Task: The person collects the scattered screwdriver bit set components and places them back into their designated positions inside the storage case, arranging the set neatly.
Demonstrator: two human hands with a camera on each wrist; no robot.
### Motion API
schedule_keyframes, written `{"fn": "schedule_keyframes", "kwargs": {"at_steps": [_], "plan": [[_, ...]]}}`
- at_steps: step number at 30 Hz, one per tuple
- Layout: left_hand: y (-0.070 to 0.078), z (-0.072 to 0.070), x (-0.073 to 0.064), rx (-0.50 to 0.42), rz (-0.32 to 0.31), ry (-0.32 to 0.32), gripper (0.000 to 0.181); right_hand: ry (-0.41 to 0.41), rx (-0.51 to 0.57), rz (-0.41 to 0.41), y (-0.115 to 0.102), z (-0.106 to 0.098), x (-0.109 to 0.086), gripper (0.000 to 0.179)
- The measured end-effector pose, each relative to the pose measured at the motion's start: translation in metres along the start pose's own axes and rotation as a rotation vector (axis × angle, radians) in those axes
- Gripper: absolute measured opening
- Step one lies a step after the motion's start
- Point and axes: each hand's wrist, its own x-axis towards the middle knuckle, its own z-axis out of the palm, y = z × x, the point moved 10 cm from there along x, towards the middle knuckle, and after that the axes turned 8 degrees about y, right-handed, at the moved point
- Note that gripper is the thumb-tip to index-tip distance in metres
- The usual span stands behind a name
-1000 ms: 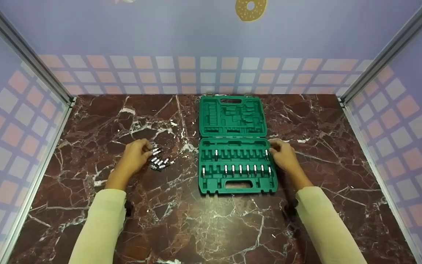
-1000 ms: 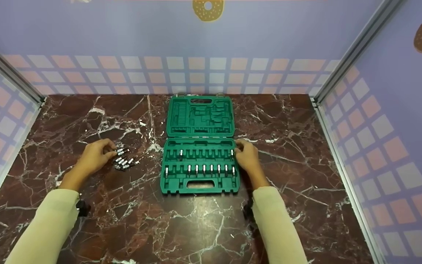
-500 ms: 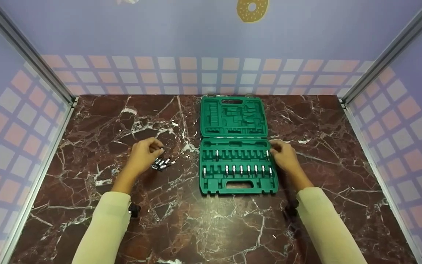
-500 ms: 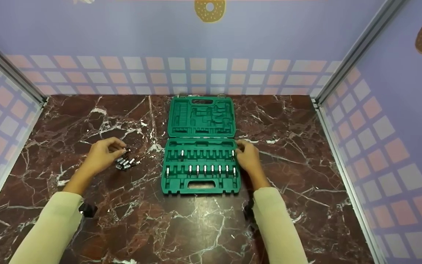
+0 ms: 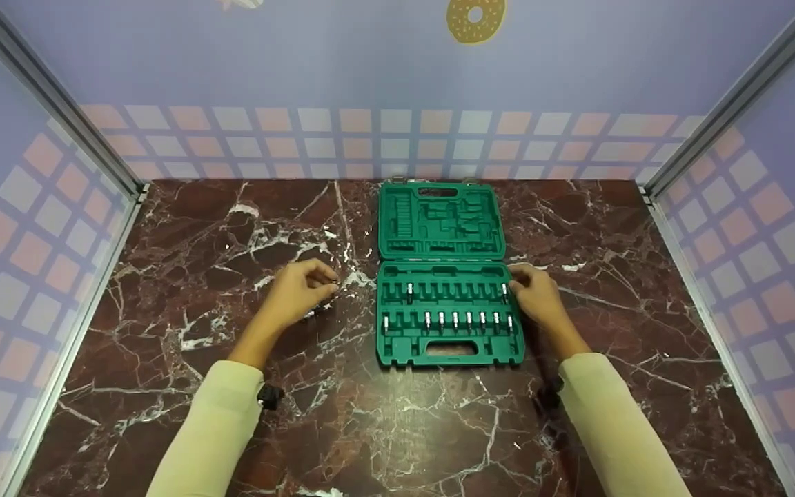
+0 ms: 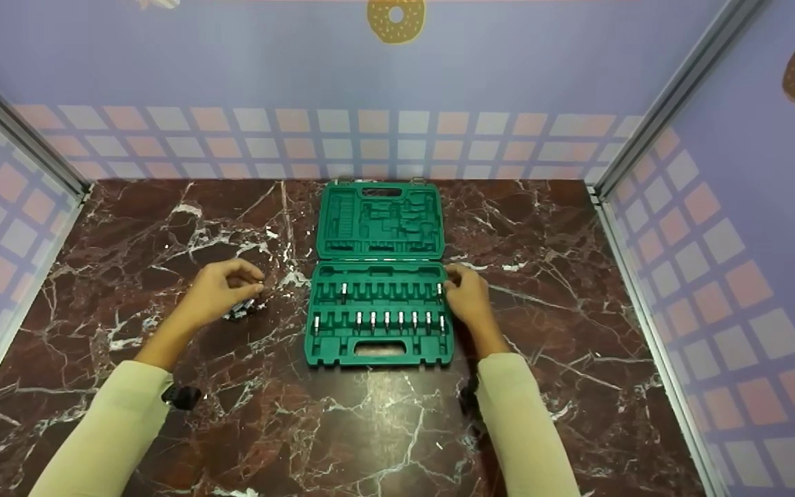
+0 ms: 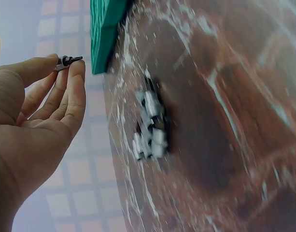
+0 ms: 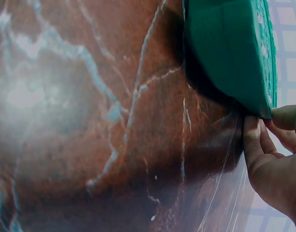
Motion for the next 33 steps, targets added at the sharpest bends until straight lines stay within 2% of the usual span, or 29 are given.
{"fn": "schedule_keyframes", "kwargs": {"at_steps": [6,13,18,27,33], "plan": [[0.019,0.022,-0.001,-0.057,0.017,-0.065,0.016,-0.004,0.011,0.020,0.001,0.000,-0.001,0.030],[0.039,0.042,0.000,-0.037,0.055,-0.105,0.015,-0.002,0.012,0.027,0.000,0.000,-0.001,0.030],[0.051,0.056,0.000,-0.032,0.073,-0.161,0.014,-0.002,0.016,0.030,0.001,0.000,0.000,0.030],[0.067,0.081,-0.003,-0.022,0.116,-0.232,0.013,-0.008,0.014,0.031,0.000,0.001,0.000,0.030],[0.074,0.100,-0.007,0.016,0.157,-0.281,0.012,-0.008,0.017,0.045,0.001,0.000,-0.002,0.030]]}}
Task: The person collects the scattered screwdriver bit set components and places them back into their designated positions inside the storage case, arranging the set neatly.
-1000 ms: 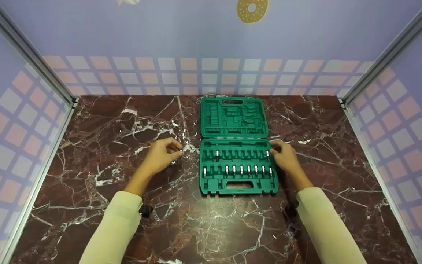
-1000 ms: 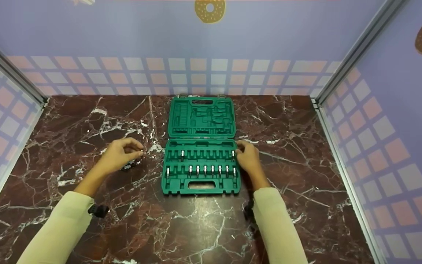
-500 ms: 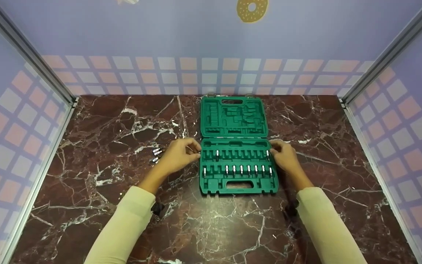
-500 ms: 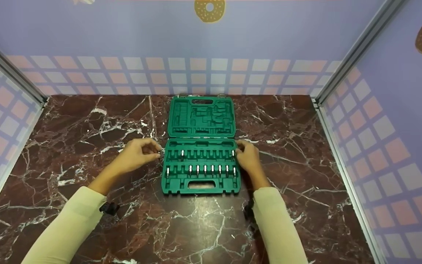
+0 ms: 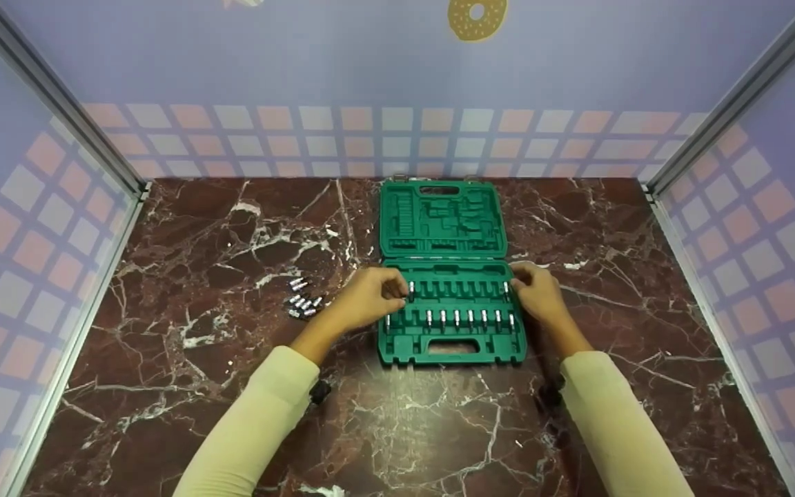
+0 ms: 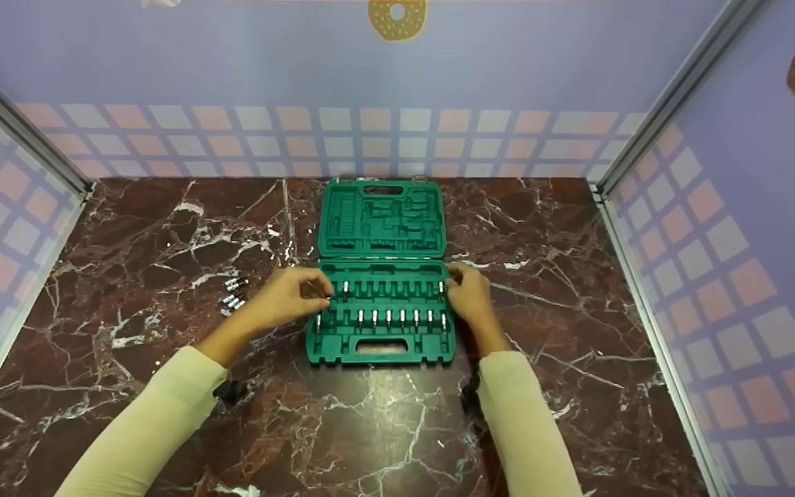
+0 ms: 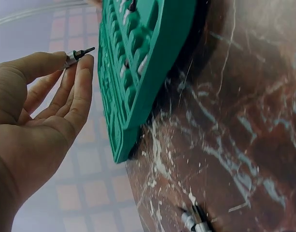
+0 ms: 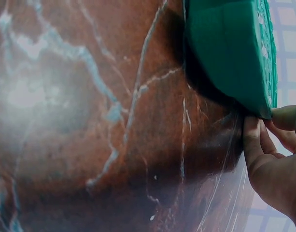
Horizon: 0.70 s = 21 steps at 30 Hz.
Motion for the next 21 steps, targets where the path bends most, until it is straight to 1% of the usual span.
{"fn": "schedule_keyframes", "kwargs": {"at_steps": [5,13,18,21], "plan": [[0.000,0.016,0.001,0.033,-0.015,-0.040,0.009,0.009,-0.012,-0.008,0.001,-0.001,0.001,0.031],[0.002,0.027,0.005,0.102,0.015,-0.016,0.006,0.006,-0.016,0.002,0.002,-0.001,0.002,0.031],[0.000,0.036,0.005,0.155,0.016,-0.025,0.006,0.013,-0.019,-0.004,0.002,-0.001,0.002,0.030],[-0.001,0.039,0.006,0.187,0.030,-0.015,0.005,0.017,-0.015,-0.008,0.001,-0.001,0.002,0.030]]}}
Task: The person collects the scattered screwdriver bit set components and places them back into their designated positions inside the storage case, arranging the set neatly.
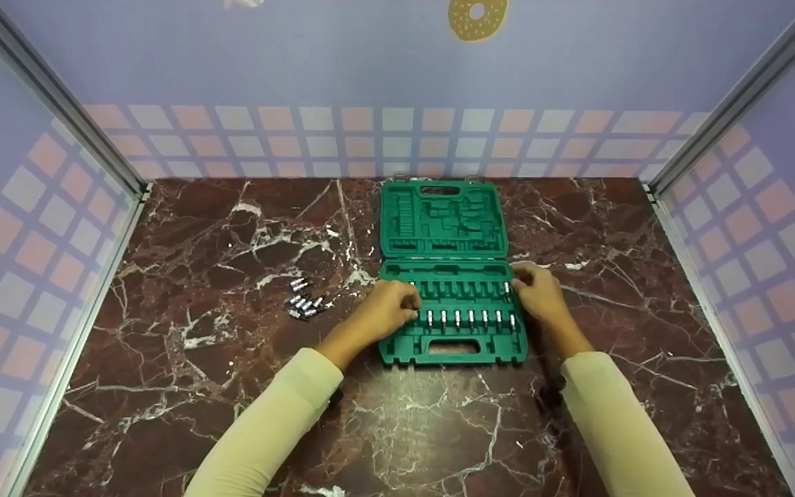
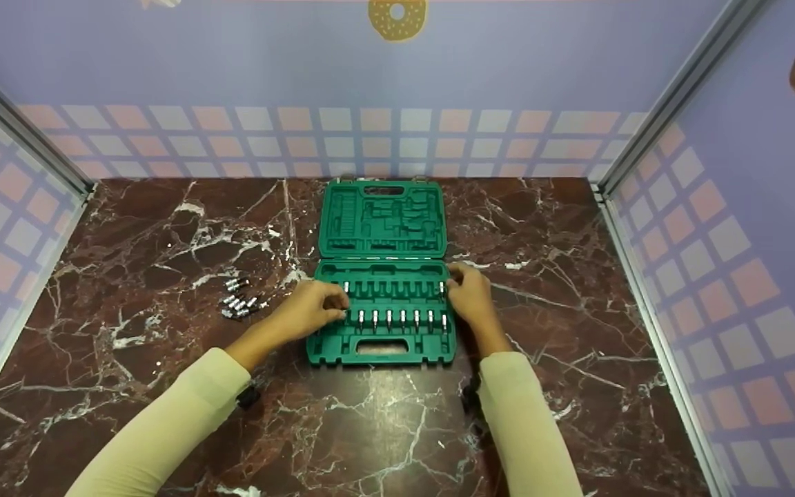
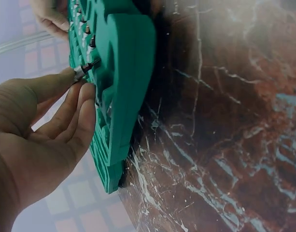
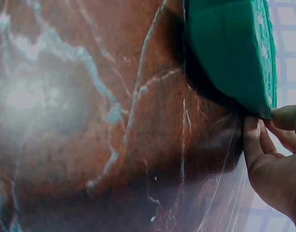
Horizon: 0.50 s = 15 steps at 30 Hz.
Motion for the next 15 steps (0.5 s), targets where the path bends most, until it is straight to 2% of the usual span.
{"fn": "schedule_keyframes", "kwargs": {"at_steps": [6,11,15], "plan": [[0.0036,0.0028,-0.0002,0.061,0.050,0.030,0.005,-0.007,0.011,-0.005,-0.0013,0.0000,-0.0009,0.030],[0.0003,0.0066,-0.0005,0.115,0.052,0.038,0.006,-0.019,0.011,-0.002,-0.0011,0.0012,-0.0011,0.030],[-0.0026,0.0080,0.0016,0.118,0.043,0.052,0.005,-0.022,0.003,0.003,-0.0003,0.0014,-0.0007,0.031]]}}
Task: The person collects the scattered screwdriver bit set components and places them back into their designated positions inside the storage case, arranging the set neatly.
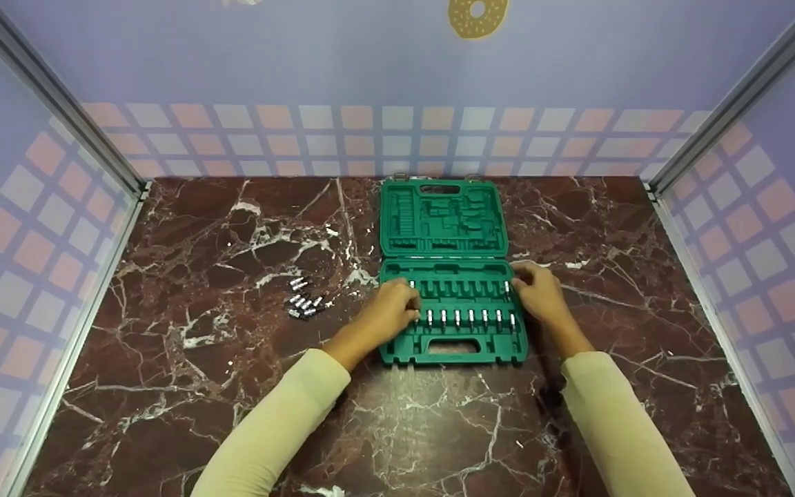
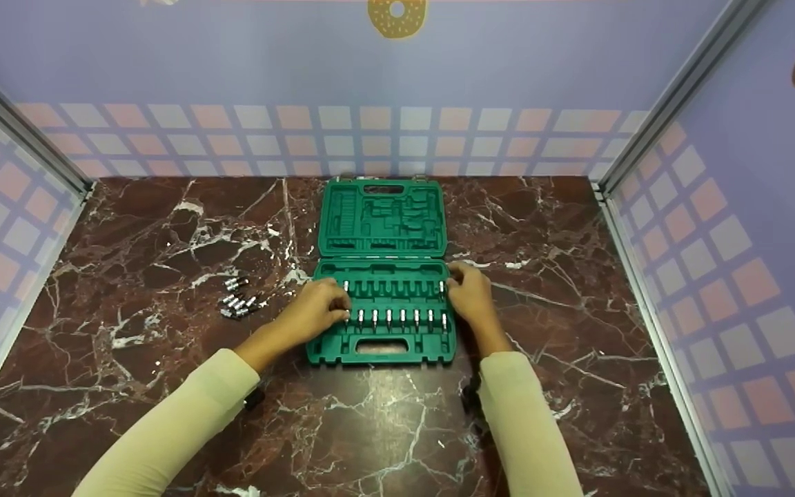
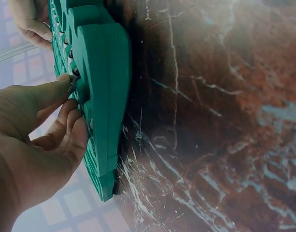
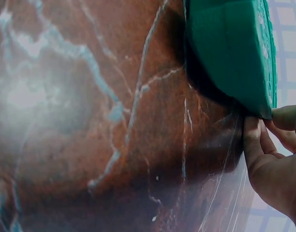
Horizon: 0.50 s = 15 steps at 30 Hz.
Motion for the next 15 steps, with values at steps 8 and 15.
{"fn": "schedule_keyframes", "kwargs": {"at_steps": [8,15], "plan": [[-0.007,-0.001,0.007,-0.009,-0.122,-0.018,0.016,0.014,0.001,-0.008,0.000,-0.001,0.001,0.030],[-0.015,-0.001,0.014,-0.048,-0.211,-0.010,0.020,0.019,0.012,0.001,-0.001,-0.001,0.001,0.029]]}}
